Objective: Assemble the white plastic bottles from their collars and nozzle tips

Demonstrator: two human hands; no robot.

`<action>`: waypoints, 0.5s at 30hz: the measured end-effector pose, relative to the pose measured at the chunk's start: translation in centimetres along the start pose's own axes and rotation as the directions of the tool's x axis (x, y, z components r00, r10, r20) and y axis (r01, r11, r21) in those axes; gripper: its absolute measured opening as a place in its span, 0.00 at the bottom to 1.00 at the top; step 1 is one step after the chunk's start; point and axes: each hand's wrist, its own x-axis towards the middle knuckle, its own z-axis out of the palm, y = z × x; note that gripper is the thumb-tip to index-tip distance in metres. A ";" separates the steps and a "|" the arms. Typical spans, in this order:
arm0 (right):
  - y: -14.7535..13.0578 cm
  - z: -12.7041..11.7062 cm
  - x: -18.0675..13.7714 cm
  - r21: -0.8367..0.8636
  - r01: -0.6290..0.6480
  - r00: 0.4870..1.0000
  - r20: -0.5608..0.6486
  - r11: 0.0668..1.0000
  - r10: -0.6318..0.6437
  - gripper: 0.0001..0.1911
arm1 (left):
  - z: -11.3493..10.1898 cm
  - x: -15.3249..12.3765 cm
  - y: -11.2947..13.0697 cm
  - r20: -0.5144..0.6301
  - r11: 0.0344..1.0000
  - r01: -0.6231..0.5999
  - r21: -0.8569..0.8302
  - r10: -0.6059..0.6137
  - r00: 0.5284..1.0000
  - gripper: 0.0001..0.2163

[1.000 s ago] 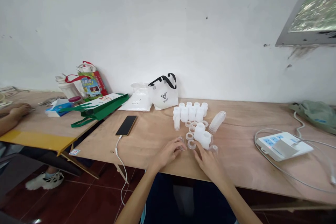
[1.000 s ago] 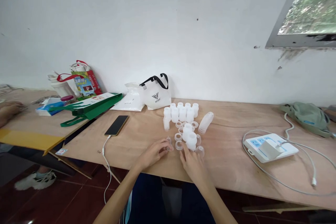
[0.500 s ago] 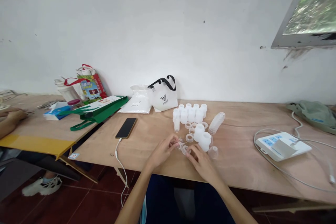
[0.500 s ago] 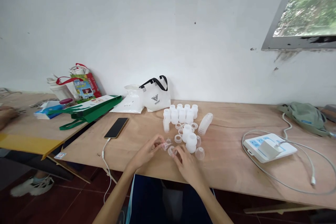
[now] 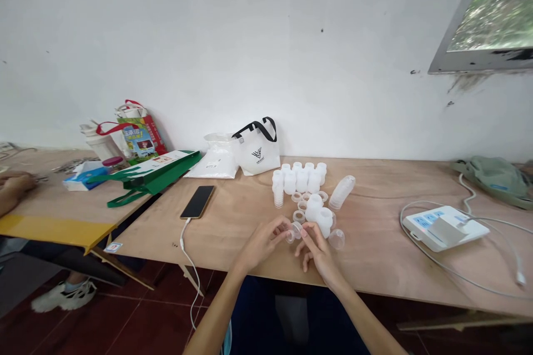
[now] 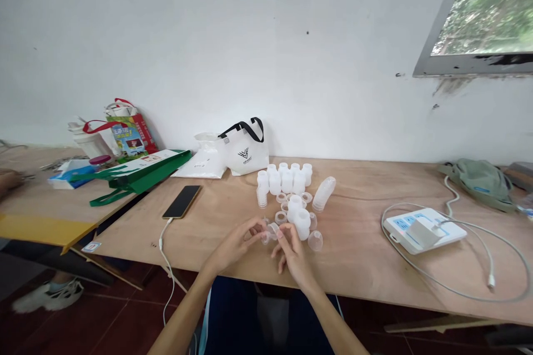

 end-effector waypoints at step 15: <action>-0.3 0.0 -0.4 -0.058 0.025 1.000 0.020 0.998 -0.024 0.34 | 2.0 0.6 -1.4 -0.254 0.992 0.035 0.122 -0.003 0.967 0.08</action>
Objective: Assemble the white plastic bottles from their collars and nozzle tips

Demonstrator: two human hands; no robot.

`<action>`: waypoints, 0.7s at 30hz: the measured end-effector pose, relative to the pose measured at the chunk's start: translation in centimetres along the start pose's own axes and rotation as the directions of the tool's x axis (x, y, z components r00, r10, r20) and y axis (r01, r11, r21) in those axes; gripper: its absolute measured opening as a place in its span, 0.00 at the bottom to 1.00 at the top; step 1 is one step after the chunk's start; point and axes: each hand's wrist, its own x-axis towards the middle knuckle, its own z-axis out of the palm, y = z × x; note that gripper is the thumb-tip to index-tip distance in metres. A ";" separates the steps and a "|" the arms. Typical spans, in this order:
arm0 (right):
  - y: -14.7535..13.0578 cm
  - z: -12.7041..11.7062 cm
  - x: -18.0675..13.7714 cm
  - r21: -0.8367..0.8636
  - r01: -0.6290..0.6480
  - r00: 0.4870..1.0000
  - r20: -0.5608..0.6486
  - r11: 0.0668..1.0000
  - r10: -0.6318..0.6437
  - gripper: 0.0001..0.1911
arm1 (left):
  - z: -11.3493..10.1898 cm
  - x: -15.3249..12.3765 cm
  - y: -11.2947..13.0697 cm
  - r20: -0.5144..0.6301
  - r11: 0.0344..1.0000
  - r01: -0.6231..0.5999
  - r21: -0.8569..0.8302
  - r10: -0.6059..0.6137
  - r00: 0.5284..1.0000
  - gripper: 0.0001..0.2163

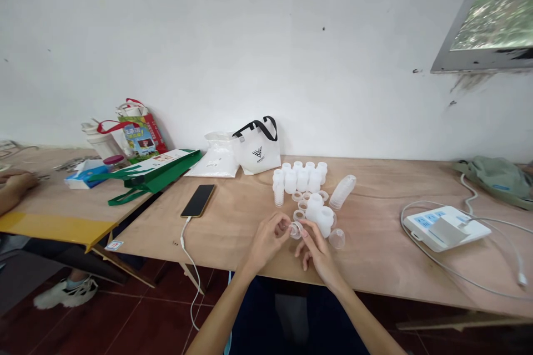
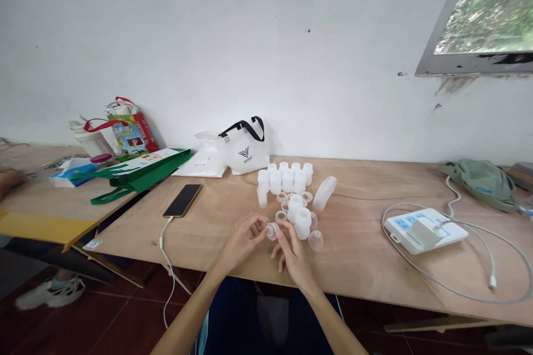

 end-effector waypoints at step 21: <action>-0.1 -0.1 0.1 0.008 0.049 0.998 0.040 0.999 -0.049 0.31 | 0.5 0.1 0.6 0.077 0.977 0.152 -0.147 -0.142 0.987 0.10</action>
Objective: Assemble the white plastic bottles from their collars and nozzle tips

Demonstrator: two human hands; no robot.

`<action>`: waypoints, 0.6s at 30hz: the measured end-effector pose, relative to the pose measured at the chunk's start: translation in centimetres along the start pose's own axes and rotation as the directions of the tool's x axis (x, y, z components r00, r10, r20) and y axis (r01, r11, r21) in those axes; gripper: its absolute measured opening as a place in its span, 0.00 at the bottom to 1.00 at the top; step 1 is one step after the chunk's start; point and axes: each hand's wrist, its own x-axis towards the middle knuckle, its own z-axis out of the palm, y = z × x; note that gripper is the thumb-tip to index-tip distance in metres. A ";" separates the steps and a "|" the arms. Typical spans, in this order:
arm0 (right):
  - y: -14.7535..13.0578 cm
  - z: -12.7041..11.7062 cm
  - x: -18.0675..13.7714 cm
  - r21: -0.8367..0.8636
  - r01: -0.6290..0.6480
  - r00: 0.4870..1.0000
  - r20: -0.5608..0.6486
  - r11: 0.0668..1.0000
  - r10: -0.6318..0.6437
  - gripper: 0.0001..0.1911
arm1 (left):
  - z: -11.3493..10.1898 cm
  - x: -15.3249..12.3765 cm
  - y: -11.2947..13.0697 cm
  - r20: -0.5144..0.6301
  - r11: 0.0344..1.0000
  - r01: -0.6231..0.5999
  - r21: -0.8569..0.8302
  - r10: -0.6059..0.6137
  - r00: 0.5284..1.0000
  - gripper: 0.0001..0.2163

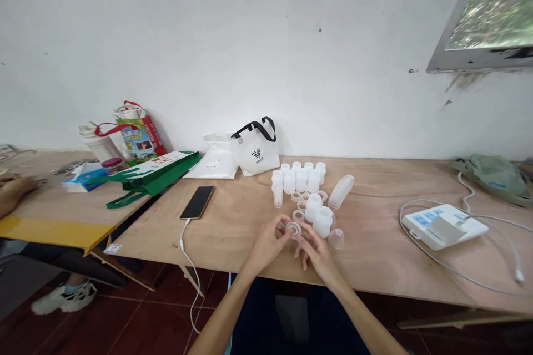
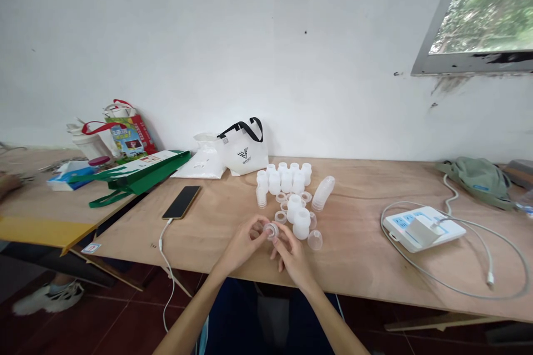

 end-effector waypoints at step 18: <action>0.2 0.0 0.1 -0.003 0.012 1.000 -0.006 1.000 -0.012 0.30 | -0.3 0.0 0.1 0.097 0.994 0.061 -0.088 -0.053 0.994 0.17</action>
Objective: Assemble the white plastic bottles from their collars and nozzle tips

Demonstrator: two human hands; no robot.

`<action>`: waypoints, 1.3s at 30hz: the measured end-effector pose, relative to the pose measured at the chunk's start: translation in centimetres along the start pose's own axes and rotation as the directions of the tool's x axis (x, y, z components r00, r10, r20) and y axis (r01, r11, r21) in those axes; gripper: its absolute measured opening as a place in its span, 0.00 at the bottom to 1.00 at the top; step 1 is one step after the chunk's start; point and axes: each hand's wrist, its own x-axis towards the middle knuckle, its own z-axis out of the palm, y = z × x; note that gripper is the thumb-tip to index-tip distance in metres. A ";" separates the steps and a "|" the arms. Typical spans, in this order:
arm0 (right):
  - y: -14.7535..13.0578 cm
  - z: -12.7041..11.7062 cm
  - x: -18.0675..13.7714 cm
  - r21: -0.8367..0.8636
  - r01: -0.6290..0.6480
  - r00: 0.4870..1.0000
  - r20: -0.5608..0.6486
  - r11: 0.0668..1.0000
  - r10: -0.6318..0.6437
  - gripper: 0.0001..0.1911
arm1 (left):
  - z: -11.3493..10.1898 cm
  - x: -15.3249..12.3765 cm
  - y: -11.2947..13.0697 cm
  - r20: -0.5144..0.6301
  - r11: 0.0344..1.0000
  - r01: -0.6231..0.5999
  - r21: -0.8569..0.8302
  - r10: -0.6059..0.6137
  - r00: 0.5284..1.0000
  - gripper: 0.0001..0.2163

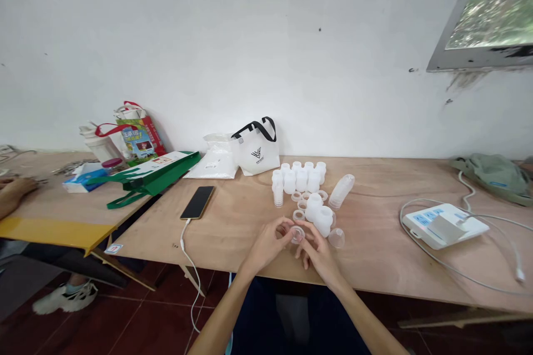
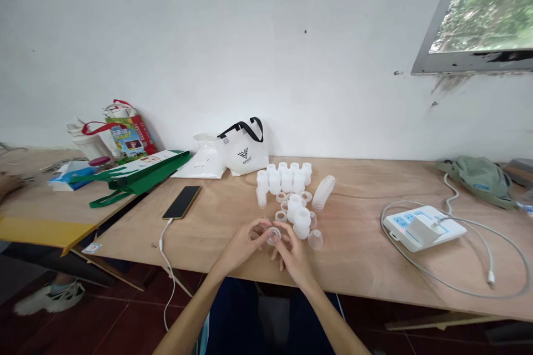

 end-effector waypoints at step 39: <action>0.4 0.1 0.2 0.007 0.024 0.998 -0.059 1.000 -0.024 0.25 | 0.9 0.2 -0.5 -0.074 0.996 -0.056 0.073 0.061 0.995 0.11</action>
